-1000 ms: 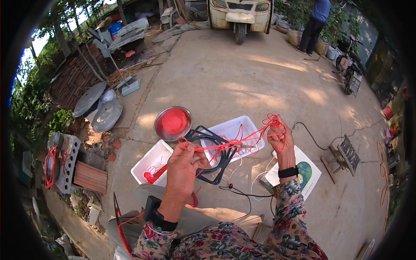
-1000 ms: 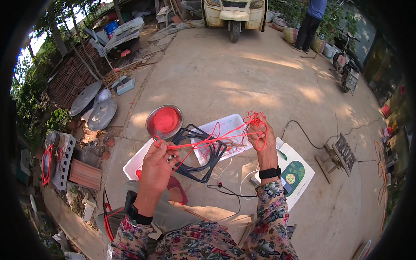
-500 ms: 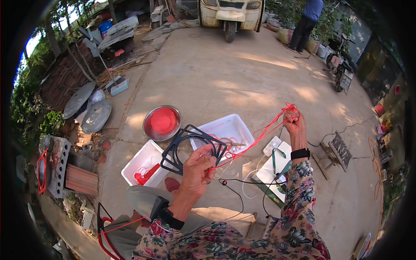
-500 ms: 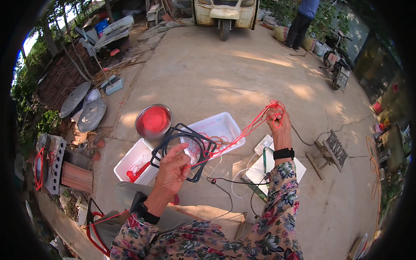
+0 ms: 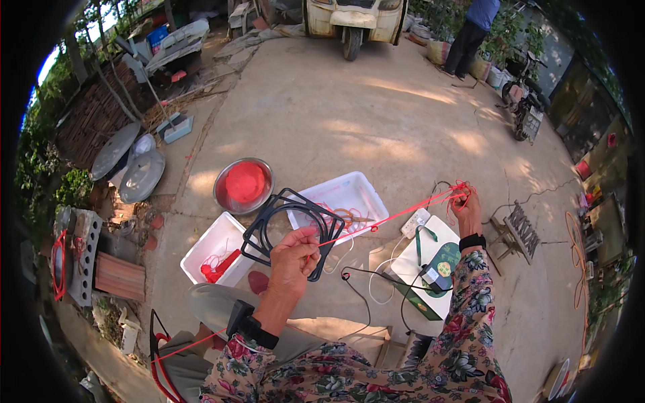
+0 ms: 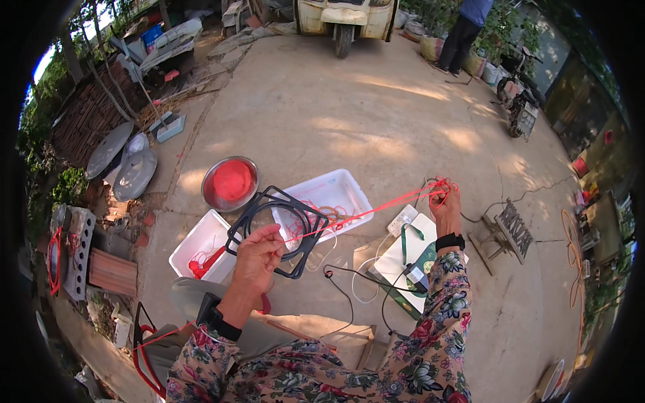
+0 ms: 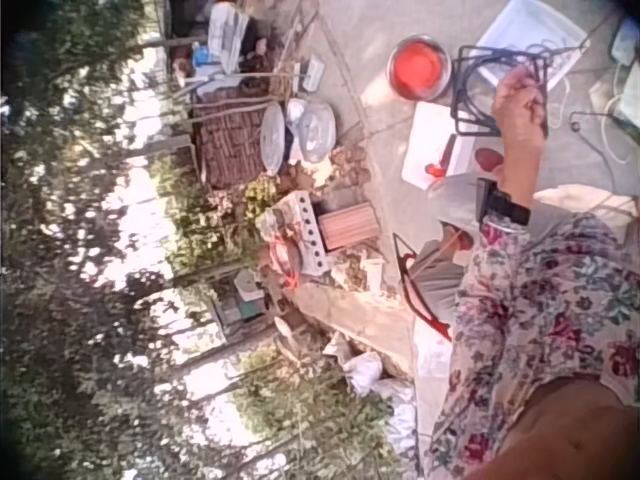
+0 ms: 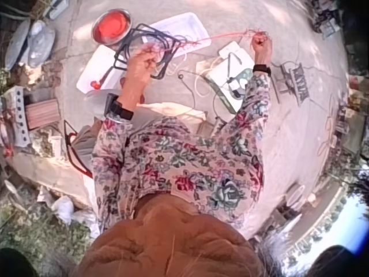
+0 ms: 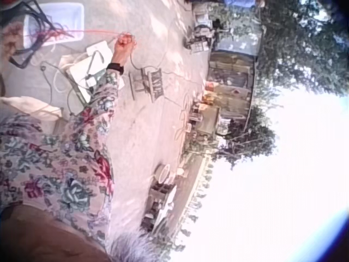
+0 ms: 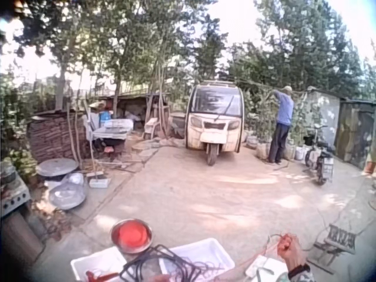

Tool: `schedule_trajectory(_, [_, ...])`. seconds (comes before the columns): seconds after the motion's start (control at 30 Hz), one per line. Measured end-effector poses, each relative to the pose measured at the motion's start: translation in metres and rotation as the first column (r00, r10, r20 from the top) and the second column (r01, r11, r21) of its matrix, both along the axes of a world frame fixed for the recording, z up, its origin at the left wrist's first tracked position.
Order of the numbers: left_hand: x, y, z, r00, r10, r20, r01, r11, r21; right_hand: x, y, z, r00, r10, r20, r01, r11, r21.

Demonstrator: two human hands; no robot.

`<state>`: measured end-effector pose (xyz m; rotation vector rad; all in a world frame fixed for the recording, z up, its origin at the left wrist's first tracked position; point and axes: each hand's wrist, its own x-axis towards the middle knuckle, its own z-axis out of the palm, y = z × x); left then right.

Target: Tying red wire or cord around plastic frames, likely for furniture assembly.

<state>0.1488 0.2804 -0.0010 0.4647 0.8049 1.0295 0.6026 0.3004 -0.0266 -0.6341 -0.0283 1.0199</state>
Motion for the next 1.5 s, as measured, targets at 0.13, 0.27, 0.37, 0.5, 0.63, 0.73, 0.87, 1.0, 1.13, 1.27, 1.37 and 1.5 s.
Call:
schedule_trajectory(0.13, [-0.006, 0.001, 0.005, 0.997, 0.071, 0.020, -0.072, 0.997, 0.038, -0.006, -0.003, -0.023, 0.995, 0.028, -0.091, -0.026, 0.999, 0.024])
schedule_trajectory(0.27, [-0.013, 0.002, 0.006, 0.997, 0.083, 0.000, -0.083, 0.995, 0.056, -0.005, -0.012, -0.035, 0.999, 0.001, -0.048, -0.006, 0.995, -0.099])
schedule_trajectory(0.37, [-0.018, 0.006, 0.010, 0.987, 0.029, -0.156, -0.004, 0.987, 0.159, -0.013, -0.020, -0.027, 0.991, 0.107, 0.084, -0.096, 0.988, -0.124])
schedule_trajectory(0.5, [-0.013, 0.008, 0.014, 0.985, -0.011, -0.170, 0.040, 0.985, 0.166, -0.025, -0.032, -0.020, 0.965, 0.199, 0.171, -0.189, 0.979, -0.075])
schedule_trajectory(0.63, [-0.013, 0.004, 0.016, 0.995, -0.039, -0.089, 0.054, 0.983, 0.176, -0.068, -0.031, -0.017, 0.947, 0.291, 0.139, -0.263, 0.946, -0.191])
schedule_trajectory(0.73, [-0.015, 0.003, 0.015, 0.997, -0.052, -0.059, 0.061, 0.985, 0.164, -0.113, -0.043, -0.032, 0.872, 0.469, 0.140, -0.457, 0.882, -0.110])
schedule_trajectory(0.87, [-0.013, -0.002, 0.027, 0.991, -0.124, -0.052, 0.131, 0.979, 0.154, -0.172, -0.058, -0.043, 0.818, 0.554, 0.151, -0.516, 0.825, -0.230])
schedule_trajectory(1.0, [-0.013, -0.003, 0.037, 0.983, -0.162, -0.083, 0.174, 0.971, 0.165, -0.217, -0.063, -0.044, 0.700, 0.703, 0.126, -0.691, 0.711, -0.132])
schedule_trajectory(1.13, [-0.014, -0.003, 0.040, 0.980, -0.178, -0.091, 0.190, 0.971, 0.145, -0.264, -0.063, -0.038, 0.644, 0.747, 0.165, -0.728, 0.664, -0.169])
schedule_trajectory(1.27, [-0.013, -0.002, 0.043, 0.983, -0.163, -0.081, 0.172, 0.978, 0.121, -0.285, -0.064, -0.051, 0.567, 0.818, 0.092, -0.815, 0.574, -0.079])
schedule_trajectory(1.37, [-0.013, -0.002, 0.043, 0.983, -0.170, -0.072, 0.179, 0.972, 0.150, -0.297, -0.074, -0.042, 0.441, 0.895, 0.069, -0.897, 0.442, 0.004])
schedule_trajectory(1.5, [-0.014, 0.000, 0.043, 0.987, -0.151, -0.060, 0.158, 0.978, 0.137, -0.315, -0.075, -0.049, 0.352, 0.933, 0.079, -0.934, 0.355, -0.036])
